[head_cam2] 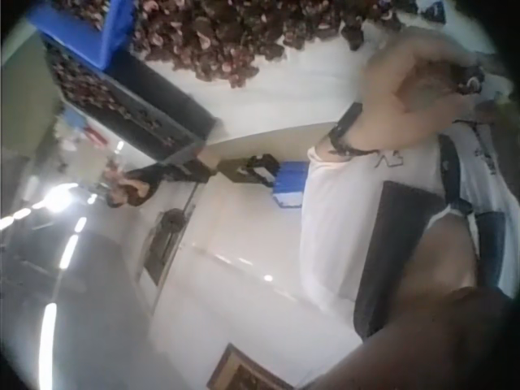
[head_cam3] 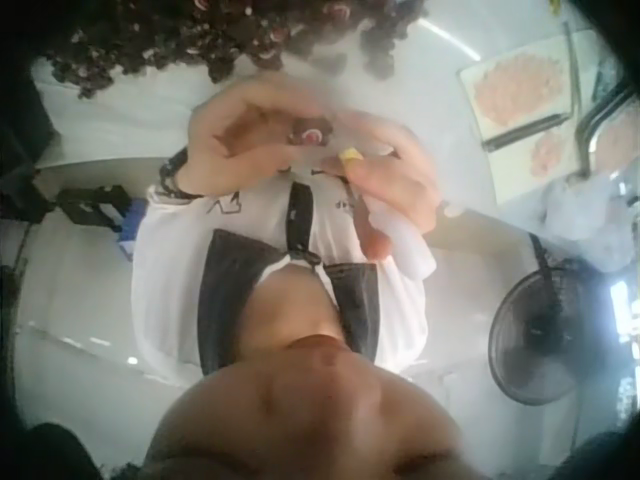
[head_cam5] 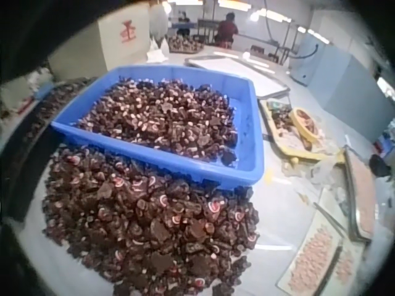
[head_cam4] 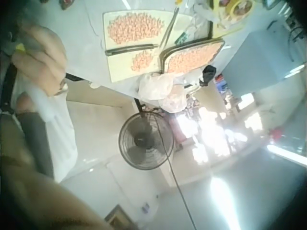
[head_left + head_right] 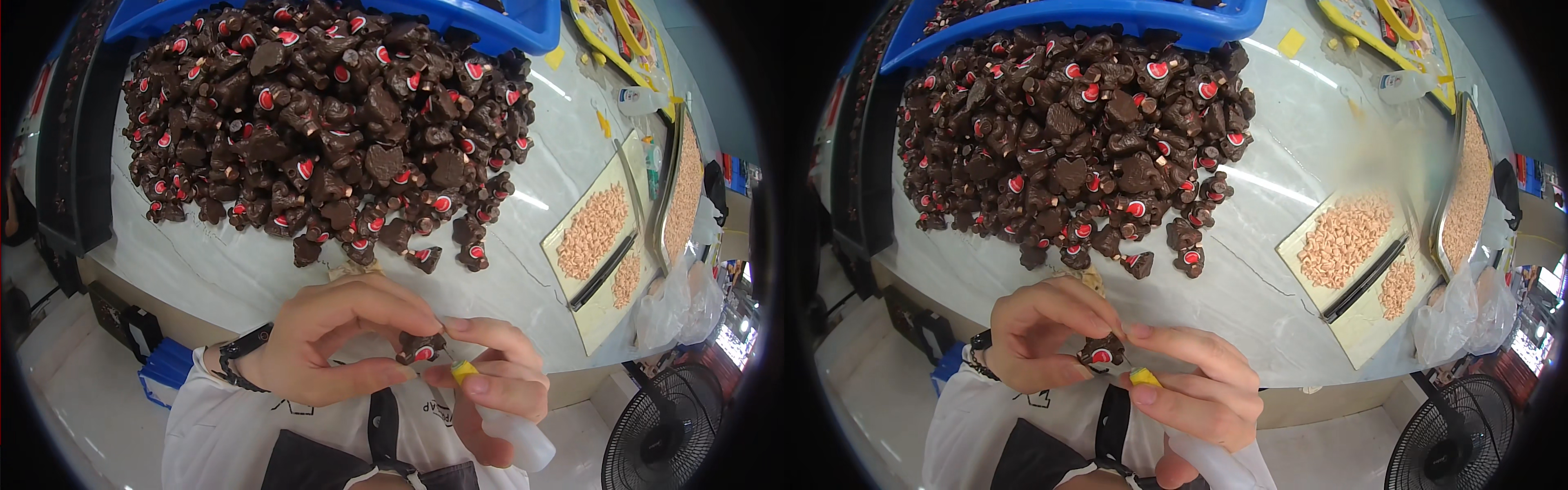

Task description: The person assembles miniature figurines by applying adhesive using a needle-tip squeeze bottle and attaching small accessories to each figurine by hand.

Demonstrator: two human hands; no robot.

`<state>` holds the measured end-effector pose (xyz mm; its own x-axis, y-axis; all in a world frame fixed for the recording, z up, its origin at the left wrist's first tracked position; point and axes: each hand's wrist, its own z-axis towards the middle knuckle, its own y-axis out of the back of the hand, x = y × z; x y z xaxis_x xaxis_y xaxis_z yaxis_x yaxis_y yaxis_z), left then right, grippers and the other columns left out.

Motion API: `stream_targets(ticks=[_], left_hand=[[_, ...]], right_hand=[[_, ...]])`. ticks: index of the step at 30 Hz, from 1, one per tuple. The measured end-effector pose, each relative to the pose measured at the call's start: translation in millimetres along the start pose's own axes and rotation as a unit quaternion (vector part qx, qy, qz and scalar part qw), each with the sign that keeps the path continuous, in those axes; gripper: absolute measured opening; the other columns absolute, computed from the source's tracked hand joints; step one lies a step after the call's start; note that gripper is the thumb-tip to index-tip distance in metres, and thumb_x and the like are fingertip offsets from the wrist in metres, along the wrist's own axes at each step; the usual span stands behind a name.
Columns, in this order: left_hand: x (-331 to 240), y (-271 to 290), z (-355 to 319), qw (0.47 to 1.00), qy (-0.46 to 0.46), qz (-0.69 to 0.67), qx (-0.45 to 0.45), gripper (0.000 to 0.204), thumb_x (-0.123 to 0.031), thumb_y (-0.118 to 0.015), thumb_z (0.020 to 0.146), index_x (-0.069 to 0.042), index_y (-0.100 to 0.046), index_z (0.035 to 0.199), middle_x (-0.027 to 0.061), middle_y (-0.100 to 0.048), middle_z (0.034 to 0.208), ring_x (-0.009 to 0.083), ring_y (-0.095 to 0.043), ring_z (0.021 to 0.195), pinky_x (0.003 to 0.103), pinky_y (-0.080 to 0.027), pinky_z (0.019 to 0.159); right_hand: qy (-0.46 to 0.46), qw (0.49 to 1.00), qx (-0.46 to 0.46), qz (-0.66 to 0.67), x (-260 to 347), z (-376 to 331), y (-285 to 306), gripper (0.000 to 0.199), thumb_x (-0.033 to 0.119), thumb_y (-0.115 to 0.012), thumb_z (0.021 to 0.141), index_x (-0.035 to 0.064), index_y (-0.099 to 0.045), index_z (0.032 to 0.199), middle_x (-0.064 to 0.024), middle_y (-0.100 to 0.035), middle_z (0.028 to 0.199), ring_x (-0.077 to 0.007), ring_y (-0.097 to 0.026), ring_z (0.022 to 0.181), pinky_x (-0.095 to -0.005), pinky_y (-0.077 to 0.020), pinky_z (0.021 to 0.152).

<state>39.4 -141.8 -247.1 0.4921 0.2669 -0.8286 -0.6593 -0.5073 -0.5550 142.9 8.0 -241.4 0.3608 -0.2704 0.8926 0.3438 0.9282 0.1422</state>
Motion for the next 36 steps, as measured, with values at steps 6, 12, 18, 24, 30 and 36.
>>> stream_targets(ticks=[6, 12, 18, 24, 30, 36], left_hand=[[1, 0, -4, 0.997, 0.009, -0.067, 0.033, 0.039, 0.009, -0.057, 0.075, 0.003, -0.046, 0.112, 0.0154, -0.047, 0.11, 0.0205, -0.052, 0.101, 0.033, -0.046, 0.085], [6, -2, -2, 0.998, -0.003, -0.056, -0.016, 0.039, 0.008, -0.06, 0.07, 0.003, -0.044, 0.105, 0.024, -0.05, 0.101, 0.031, -0.058, 0.088, 0.038, -0.049, 0.076], [3, 6, 7, 0.998, -0.016, -0.06, 0.017, 0.039, 0.011, -0.059, 0.071, 0.005, -0.045, 0.107, 0.0197, -0.047, 0.106, 0.0254, -0.052, 0.1, 0.033, -0.048, 0.083], [-7, 3, -10, 0.999, -0.015, -0.004, 0.046, 0.04, 0.008, -0.063, 0.071, 0.004, -0.046, 0.107, 0.0188, -0.048, 0.109, 0.0253, -0.051, 0.103, 0.032, -0.048, 0.082], [9, -11, -16, 0.983, 0.054, -0.172, 0.012, 0.031, 0.006, -0.059, 0.077, 0.002, -0.047, 0.105, 0.0143, -0.052, 0.104, 0.021, -0.052, 0.096, 0.033, -0.044, 0.084], [-3, -3, -16, 0.99, 0.085, -0.104, 0.028, 0.034, -0.003, -0.057, 0.082, 0.004, -0.043, 0.113, 0.018, -0.046, 0.116, 0.0276, -0.048, 0.107, 0.036, -0.039, 0.093]], right_hand=[[0.033, 0.999, -0.02, 0.027, -1, 2, -2, 0.06, 0.059, -0.026, 0.086, 0.0034, -0.048, 0.093, -0.0053, -0.054, 0.064, -0.04, -0.06, 0.076, -0.0361, -0.0511, 0.054], [0.0, 1.0, 0.006, 0.006, 2, 2, 0, 0.06, 0.058, -0.026, 0.086, 0.0018, -0.046, 0.093, -0.0087, -0.055, 0.058, -0.0413, -0.061, 0.072, -0.0396, -0.0525, 0.058], [0.118, 0.987, -0.097, -0.043, -12, -3, 17, 0.041, 0.041, -0.044, 0.086, 0.001, -0.046, 0.093, -0.0149, -0.059, 0.073, -0.0383, -0.06, 0.079, -0.0442, -0.0505, 0.061], [-0.085, 0.811, -0.162, -0.556, 3, 5, 86, 0.029, -0.003, -0.064, 0.07, 0.0057, -0.05, 0.094, -0.0098, -0.06, 0.084, -0.0311, -0.051, 0.082, -0.0373, -0.0403, 0.076], [-0.172, 0.799, -0.101, -0.568, 8, -11, 93, 0.019, 0.002, -0.062, 0.07, 0.0024, -0.054, 0.087, -0.0143, -0.054, 0.081, -0.0296, -0.052, 0.082, -0.0378, -0.0382, 0.079], [-0.159, 0.821, -0.143, -0.529, -39, -25, 113, 0.035, 0.005, -0.07, 0.065, 0.008, -0.051, 0.094, -0.0106, -0.054, 0.084, -0.0259, -0.051, 0.084, -0.0345, -0.039, 0.081]])
